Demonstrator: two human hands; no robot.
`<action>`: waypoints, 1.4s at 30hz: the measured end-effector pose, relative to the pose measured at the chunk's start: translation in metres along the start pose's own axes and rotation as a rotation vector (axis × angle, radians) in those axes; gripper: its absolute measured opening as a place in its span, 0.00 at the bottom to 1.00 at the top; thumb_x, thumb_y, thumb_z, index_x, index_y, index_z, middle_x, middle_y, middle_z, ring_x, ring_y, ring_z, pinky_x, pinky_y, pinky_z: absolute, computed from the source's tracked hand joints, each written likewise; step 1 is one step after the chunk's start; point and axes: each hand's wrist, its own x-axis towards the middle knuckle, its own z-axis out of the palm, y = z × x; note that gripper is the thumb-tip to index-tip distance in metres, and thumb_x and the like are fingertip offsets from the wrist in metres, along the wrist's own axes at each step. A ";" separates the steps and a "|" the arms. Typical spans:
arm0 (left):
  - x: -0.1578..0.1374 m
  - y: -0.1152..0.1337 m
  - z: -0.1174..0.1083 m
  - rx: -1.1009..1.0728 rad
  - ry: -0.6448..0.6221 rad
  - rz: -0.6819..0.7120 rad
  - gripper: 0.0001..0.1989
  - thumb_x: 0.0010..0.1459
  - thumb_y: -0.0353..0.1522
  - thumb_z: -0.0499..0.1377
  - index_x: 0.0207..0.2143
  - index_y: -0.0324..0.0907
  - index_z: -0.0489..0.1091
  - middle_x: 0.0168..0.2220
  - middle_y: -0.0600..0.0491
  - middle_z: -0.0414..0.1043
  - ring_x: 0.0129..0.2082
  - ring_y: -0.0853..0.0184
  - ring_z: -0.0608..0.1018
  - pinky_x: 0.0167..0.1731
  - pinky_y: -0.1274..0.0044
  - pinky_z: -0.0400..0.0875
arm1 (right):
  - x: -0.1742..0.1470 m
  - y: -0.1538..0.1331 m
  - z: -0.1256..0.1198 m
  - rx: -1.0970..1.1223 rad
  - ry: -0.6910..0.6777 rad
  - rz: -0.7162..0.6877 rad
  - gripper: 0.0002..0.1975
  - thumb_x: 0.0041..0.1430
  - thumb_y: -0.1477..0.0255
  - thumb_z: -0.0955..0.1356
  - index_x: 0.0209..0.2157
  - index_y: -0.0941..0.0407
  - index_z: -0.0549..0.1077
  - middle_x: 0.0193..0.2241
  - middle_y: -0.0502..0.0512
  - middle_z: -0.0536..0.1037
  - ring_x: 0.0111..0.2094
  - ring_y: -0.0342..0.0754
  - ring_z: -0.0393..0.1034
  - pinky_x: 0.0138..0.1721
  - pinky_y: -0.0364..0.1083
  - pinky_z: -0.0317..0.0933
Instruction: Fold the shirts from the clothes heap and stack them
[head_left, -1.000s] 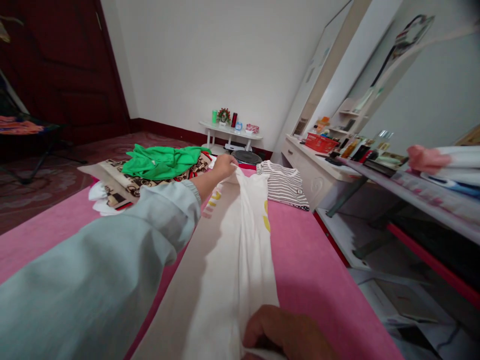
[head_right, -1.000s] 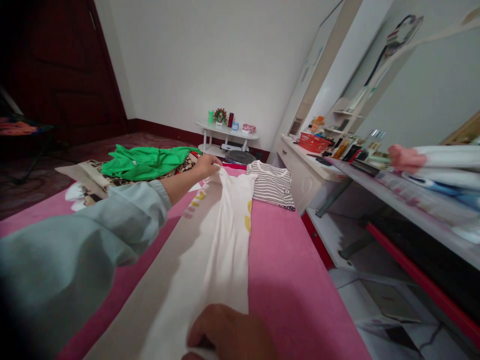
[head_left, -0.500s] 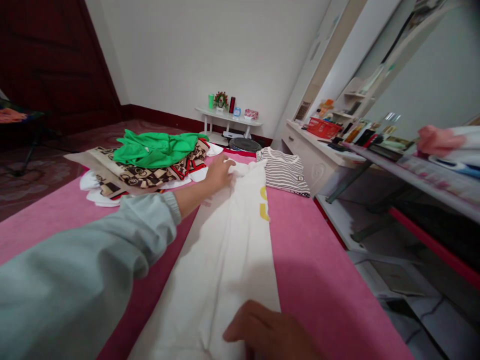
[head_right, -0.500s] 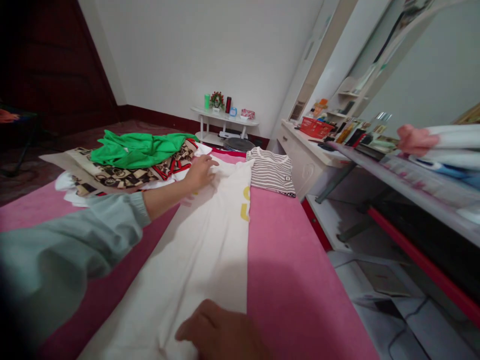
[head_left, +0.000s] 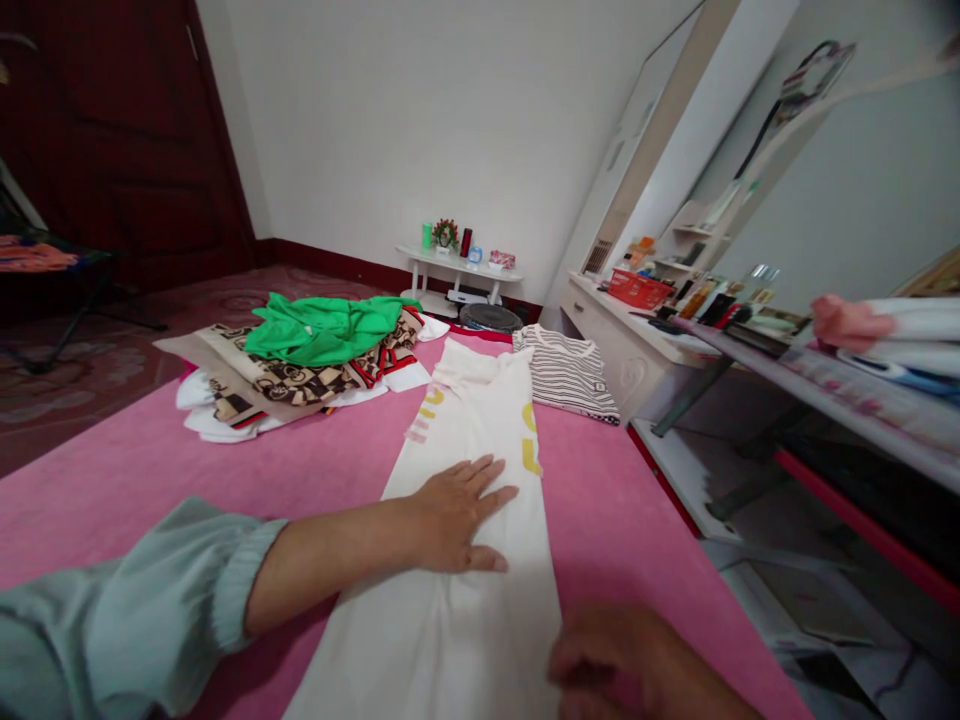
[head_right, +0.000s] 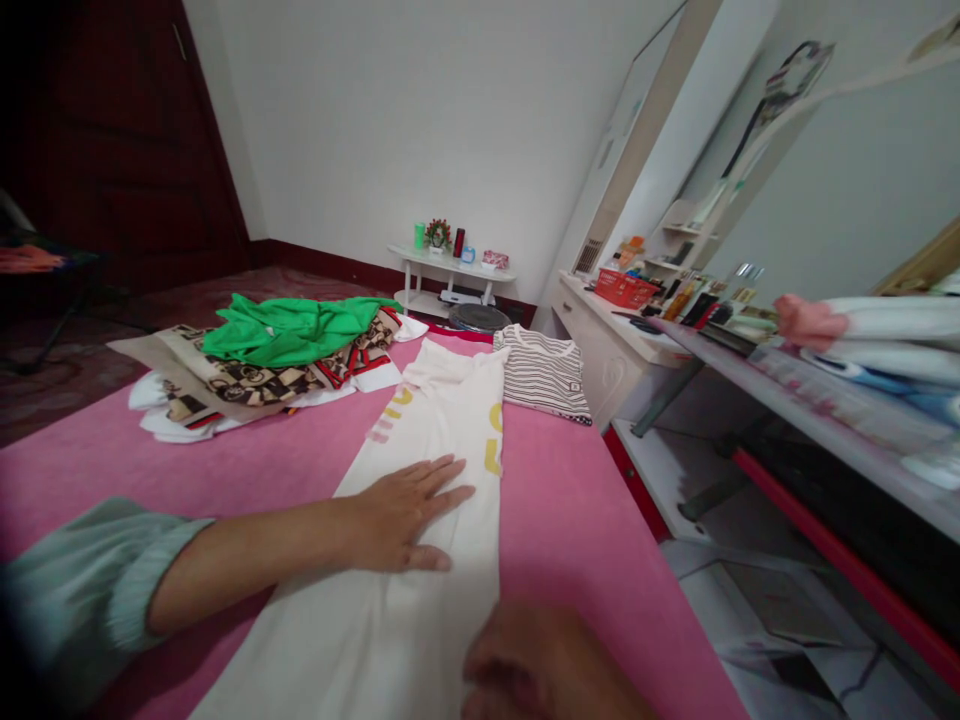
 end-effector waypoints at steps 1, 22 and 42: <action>0.006 -0.006 -0.002 0.012 0.015 -0.059 0.42 0.55 0.57 0.51 0.66 0.45 0.49 0.68 0.43 0.37 0.67 0.52 0.43 0.63 0.62 0.44 | 0.018 0.000 -0.006 -0.007 0.050 -0.032 0.06 0.52 0.69 0.67 0.31 0.51 0.77 0.29 0.52 0.77 0.31 0.48 0.71 0.33 0.44 0.64; 0.038 -0.044 0.000 -0.072 0.258 -0.316 0.35 0.61 0.52 0.43 0.65 0.44 0.53 0.68 0.44 0.39 0.68 0.53 0.40 0.64 0.59 0.39 | 0.382 0.058 -0.120 -0.609 0.629 0.114 0.27 0.48 0.73 0.69 0.53 0.56 0.70 0.43 0.60 0.78 0.43 0.54 0.71 0.41 0.46 0.61; 0.039 -0.044 -0.001 -0.098 0.253 -0.315 0.36 0.61 0.52 0.44 0.65 0.42 0.53 0.68 0.42 0.39 0.67 0.52 0.40 0.64 0.58 0.37 | 0.415 0.041 -0.079 -0.296 0.629 -0.130 0.12 0.47 0.81 0.66 0.34 0.58 0.78 0.35 0.56 0.79 0.38 0.48 0.73 0.44 0.44 0.63</action>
